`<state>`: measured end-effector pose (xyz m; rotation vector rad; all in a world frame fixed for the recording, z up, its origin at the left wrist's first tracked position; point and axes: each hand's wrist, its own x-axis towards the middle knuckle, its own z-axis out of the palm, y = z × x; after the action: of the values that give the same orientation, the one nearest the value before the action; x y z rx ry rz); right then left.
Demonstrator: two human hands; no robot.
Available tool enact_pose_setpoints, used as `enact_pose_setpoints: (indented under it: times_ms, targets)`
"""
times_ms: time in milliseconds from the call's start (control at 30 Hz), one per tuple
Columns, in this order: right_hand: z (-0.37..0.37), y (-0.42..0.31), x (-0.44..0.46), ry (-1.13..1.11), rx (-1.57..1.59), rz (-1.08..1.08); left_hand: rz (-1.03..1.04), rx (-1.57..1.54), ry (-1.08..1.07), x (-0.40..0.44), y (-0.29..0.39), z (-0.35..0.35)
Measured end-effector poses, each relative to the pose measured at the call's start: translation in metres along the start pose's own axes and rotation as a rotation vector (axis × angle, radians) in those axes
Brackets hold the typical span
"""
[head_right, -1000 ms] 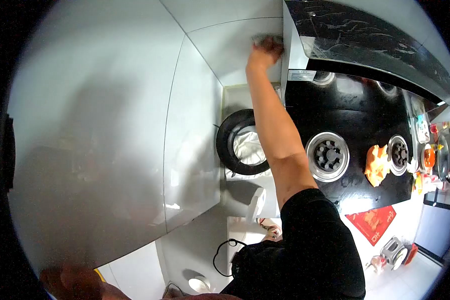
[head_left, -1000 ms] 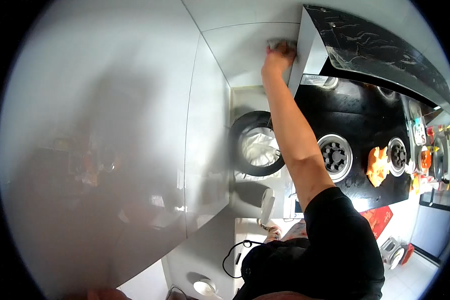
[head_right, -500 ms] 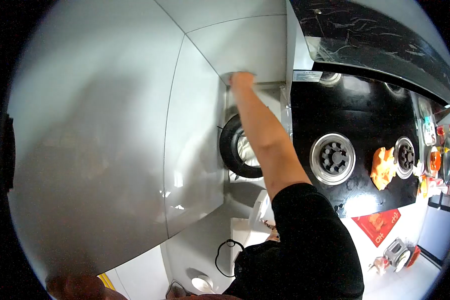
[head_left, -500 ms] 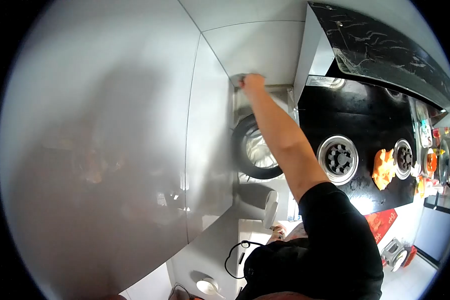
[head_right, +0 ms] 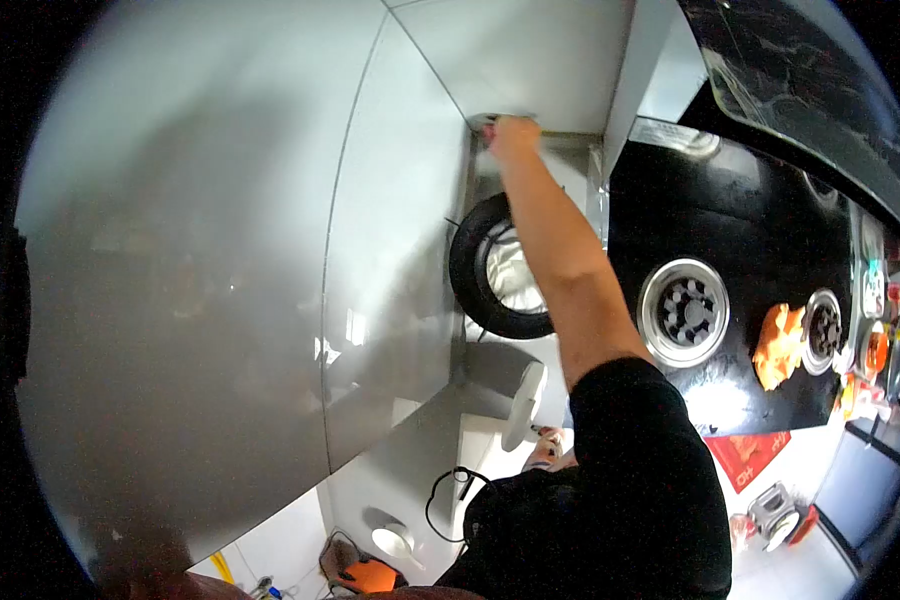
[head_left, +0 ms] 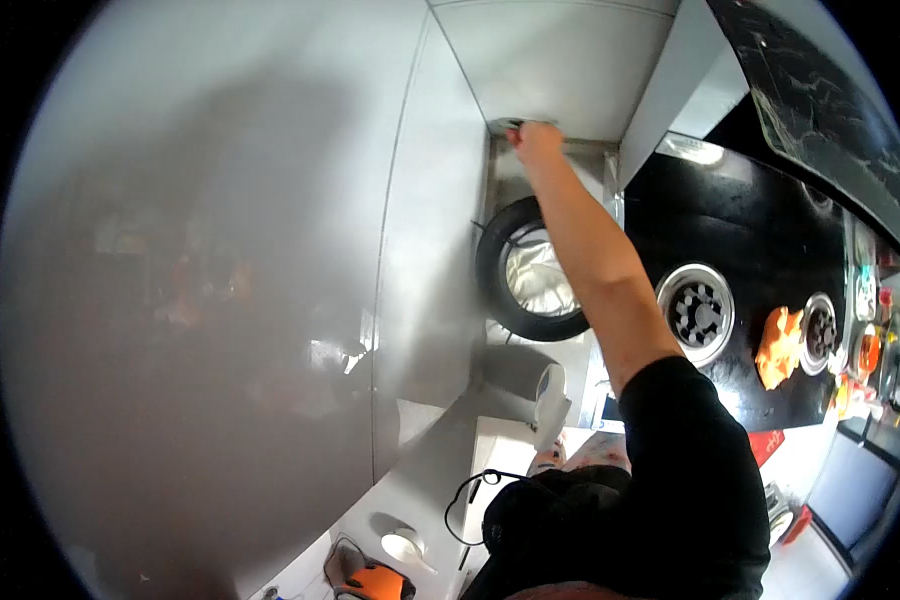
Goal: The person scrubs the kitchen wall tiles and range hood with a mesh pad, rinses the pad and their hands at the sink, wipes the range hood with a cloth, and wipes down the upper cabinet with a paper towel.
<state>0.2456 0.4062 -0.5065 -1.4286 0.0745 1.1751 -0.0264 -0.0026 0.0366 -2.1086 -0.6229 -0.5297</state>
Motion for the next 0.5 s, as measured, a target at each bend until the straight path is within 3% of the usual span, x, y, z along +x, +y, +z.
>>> enact_pose_setpoints:
  times_ms: [67, 133, 167, 233, 300, 367, 400, 433, 467, 500]
  targets:
    - [0.022, 0.022, 0.007, 0.003, -0.495, -0.262, -0.005, -0.054, 0.012, 0.002, -0.006, 0.0]
    - [0.049, 0.032, 0.001, -0.004, -1.002, -0.518, 0.256, 0.07, -0.02, -0.017, -0.028, -0.017]
    - [0.048, 0.023, -0.017, -0.008, -1.003, -0.521, 0.341, 0.112, -0.031, -0.018, -0.032, -0.021]
    - [0.039, -0.017, -0.076, 0.058, -0.431, -0.221, 0.256, 0.023, -0.049, -0.001, -0.021, -0.012]
    - [0.041, -0.04, -0.104, 0.028, -0.547, -0.475, 0.107, -0.061, -0.065, 0.002, -0.011, -0.008]
    - [0.051, -0.07, -0.122, -0.094, -0.507, -0.984, -0.018, -0.125, -0.076, 0.004, 0.007, 0.002]
    - [0.047, -0.104, -0.161, -0.207, -0.453, -0.988, -0.097, -0.043, -0.019, 0.011, 0.02, 0.011]
    - [0.055, -0.127, -0.18, -0.223, -0.374, -1.135, -0.18, 0.043, 0.043, 0.014, 0.029, 0.017]
    - [0.064, -0.148, -0.194, -0.236, -0.366, -1.308, -0.187, 0.033, 0.036, 0.015, 0.03, 0.018]
    - [0.067, -0.163, -0.21, -0.285, -0.228, -1.329, -0.16, 0.077, 0.007, 0.018, 0.028, 0.017]
